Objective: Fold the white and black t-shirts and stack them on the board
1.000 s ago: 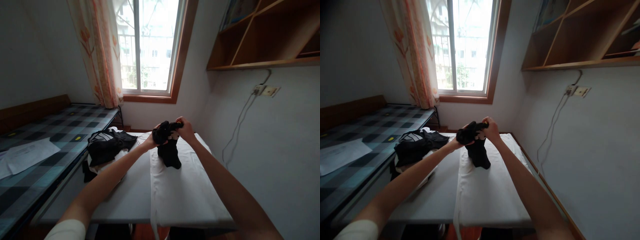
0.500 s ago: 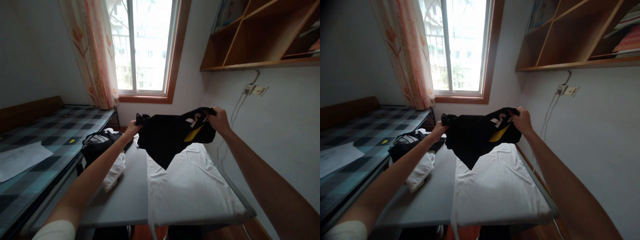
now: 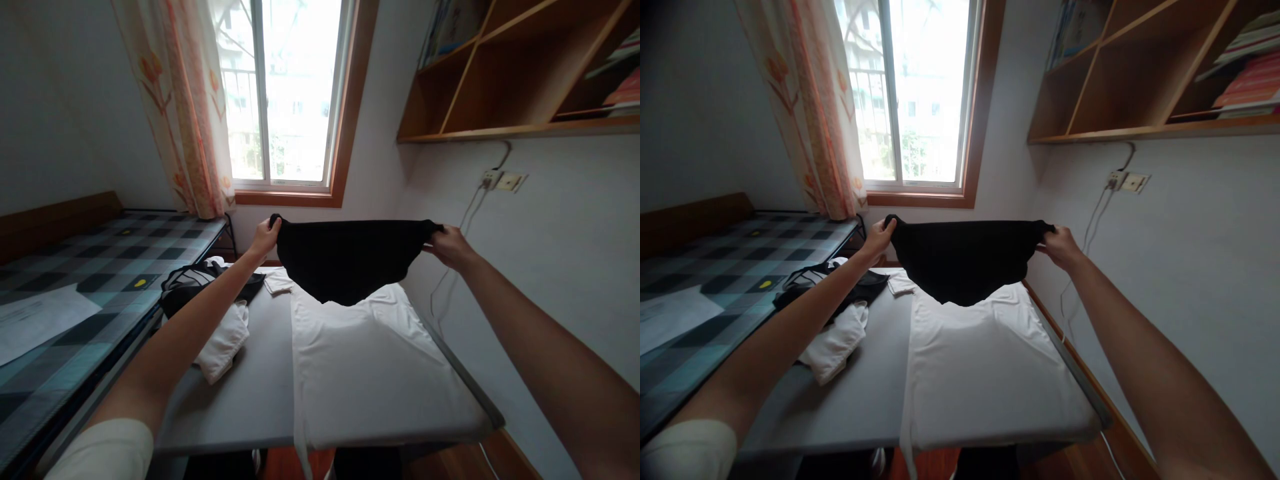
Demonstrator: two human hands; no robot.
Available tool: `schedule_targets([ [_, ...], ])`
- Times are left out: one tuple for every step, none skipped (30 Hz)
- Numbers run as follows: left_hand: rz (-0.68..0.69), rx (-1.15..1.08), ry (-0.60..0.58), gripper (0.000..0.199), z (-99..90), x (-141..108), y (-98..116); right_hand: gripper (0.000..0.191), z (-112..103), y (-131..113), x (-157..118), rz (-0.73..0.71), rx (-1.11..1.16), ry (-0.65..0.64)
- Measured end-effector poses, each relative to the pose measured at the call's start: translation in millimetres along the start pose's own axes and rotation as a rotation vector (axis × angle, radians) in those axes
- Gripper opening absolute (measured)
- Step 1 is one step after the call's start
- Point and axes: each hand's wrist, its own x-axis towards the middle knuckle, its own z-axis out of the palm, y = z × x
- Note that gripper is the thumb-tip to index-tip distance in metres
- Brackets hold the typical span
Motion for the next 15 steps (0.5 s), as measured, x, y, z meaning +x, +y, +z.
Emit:
schedule_targets([
  [0.033, 0.039, 0.031, 0.038, 0.8, 4, 3, 0.012, 0, -3, 1, 0.062, 0.071, -0.015],
  [0.063, 0.067, 0.048, 0.036, 0.3, 7, 6, 0.011, -1, -4, 1, 0.112, 0.145, -0.022],
  [0.085, 0.08, 0.042, 0.036, -1.7, 7, 8, 0.011, -4, -4, 0, 0.148, 0.194, -0.027],
  [0.091, 0.079, 0.003, 0.036, -5.4, 4, 9, 0.011, -9, -1, -2, 0.159, 0.204, -0.037],
  [0.073, 0.068, -0.076, 0.037, -11.1, -2, 9, 0.012, -16, 6, -6, 0.165, 0.181, -0.082],
  [0.031, 0.059, -0.197, 0.039, -18.5, -10, 8, 0.014, -25, 16, -11, 0.174, 0.126, -0.162],
  [-0.036, 0.061, -0.355, 0.041, -27.6, -21, 5, 0.016, -35, 29, -18, 0.183, 0.039, -0.284],
  [-0.125, 0.085, -0.543, 0.042, -37.8, -34, 1, 0.017, -46, 44, -26, 0.194, -0.081, -0.451],
  [-0.22, 0.143, -0.748, 0.043, -48.6, -47, -4, 0.016, -56, 60, -35, 0.227, -0.231, -0.653],
  [-0.331, 0.227, -0.952, 0.044, -59.3, -60, -9, 0.015, -65, 75, -44, 0.282, -0.371, -0.842],
  [-0.452, 0.305, -1.139, 0.045, -68.9, -71, -16, 0.014, -72, 90, -53, 0.359, -0.473, -1.003],
  [-0.548, 0.377, -1.282, 0.046, -76.7, -81, -23, 0.014, -76, 104, -62, 0.431, -0.549, -1.122],
  [-0.592, 0.443, -1.341, 0.048, -82.1, -88, -30, 0.015, -78, 114, -69, 0.468, -0.602, -1.168],
  [-0.593, 0.491, -1.344, 0.05, -84.7, -92, -37, 0.017, -77, 123, -74, 0.487, -0.626, -1.186],
  [-0.557, 0.526, -1.302, 0.052, -84.1, -94, -44, 0.019, -73, 128, -76, 0.478, -0.63, -1.167],
])
